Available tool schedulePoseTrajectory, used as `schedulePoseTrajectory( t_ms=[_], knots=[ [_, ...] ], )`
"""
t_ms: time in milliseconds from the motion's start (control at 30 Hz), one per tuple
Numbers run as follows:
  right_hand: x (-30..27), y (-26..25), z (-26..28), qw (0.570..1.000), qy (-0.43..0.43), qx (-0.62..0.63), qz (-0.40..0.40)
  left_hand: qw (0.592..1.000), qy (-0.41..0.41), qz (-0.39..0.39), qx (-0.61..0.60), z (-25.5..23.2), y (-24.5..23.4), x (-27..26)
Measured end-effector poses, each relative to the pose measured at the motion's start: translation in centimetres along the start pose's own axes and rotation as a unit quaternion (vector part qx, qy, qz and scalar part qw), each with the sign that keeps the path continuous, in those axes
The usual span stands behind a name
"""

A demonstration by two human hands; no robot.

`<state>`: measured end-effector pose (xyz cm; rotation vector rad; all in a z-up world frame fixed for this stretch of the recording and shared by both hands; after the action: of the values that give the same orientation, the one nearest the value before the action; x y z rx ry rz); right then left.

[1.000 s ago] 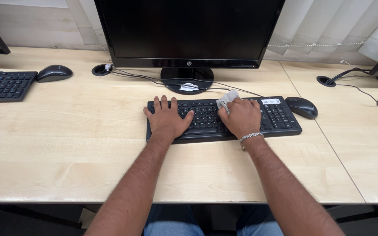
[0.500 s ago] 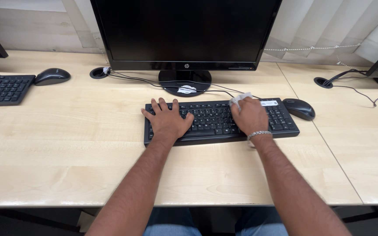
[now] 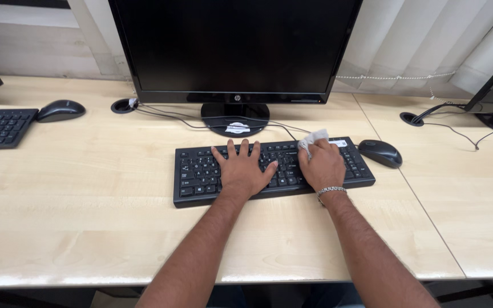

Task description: The person wipes the screen of a computer monitor with a cloth. They then wipe the surface of a computer keyboard and the desk area around it. Finally, they flip the keyboard over and wipe the underside.

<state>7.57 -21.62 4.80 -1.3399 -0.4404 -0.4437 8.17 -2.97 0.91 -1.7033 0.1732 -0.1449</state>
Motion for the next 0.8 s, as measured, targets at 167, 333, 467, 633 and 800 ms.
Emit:
schedulePoseTrajectory(
  t_ms=[167, 333, 467, 633, 800],
  knots=[
    [-0.4, -0.1, 0.5, 0.998, -0.029, 0.033, 0.055, 1.0, 0.017, 0.009, 0.008, 0.7, 0.0, 0.4],
    [-0.4, 0.6, 0.4, 1.0, -0.016, -0.014, 0.022, 1.0, 0.017, -0.005, 0.016, 1.1, 0.0, 0.1],
    [-0.5, 2.3, 3.0, 0.994, -0.101, 0.035, -0.005, 1.0, 0.014, -0.01, 0.017, 1.1, -0.2, 0.0],
    [-0.8, 3.0, 0.9, 0.99, -0.032, -0.072, 0.115, 1.0, 0.014, -0.003, 0.02, 1.1, -0.3, -0.7],
    [0.4, 1.9, 1.6, 0.994, -0.09, -0.049, 0.035, 1.0, 0.008, -0.005, 0.01, 1.3, -0.4, -0.6]
  ],
)
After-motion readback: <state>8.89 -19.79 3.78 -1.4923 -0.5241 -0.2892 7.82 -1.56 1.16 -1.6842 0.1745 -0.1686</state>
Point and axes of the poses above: each hand's wrist, its own x-axis towards the middle knuckle, its own y-axis out of the palm, z = x × y, the point moved 10 cm from there along x, towards the middle knuckle, and after that the axes turned 1 degree about y, right-handed, at the moved point
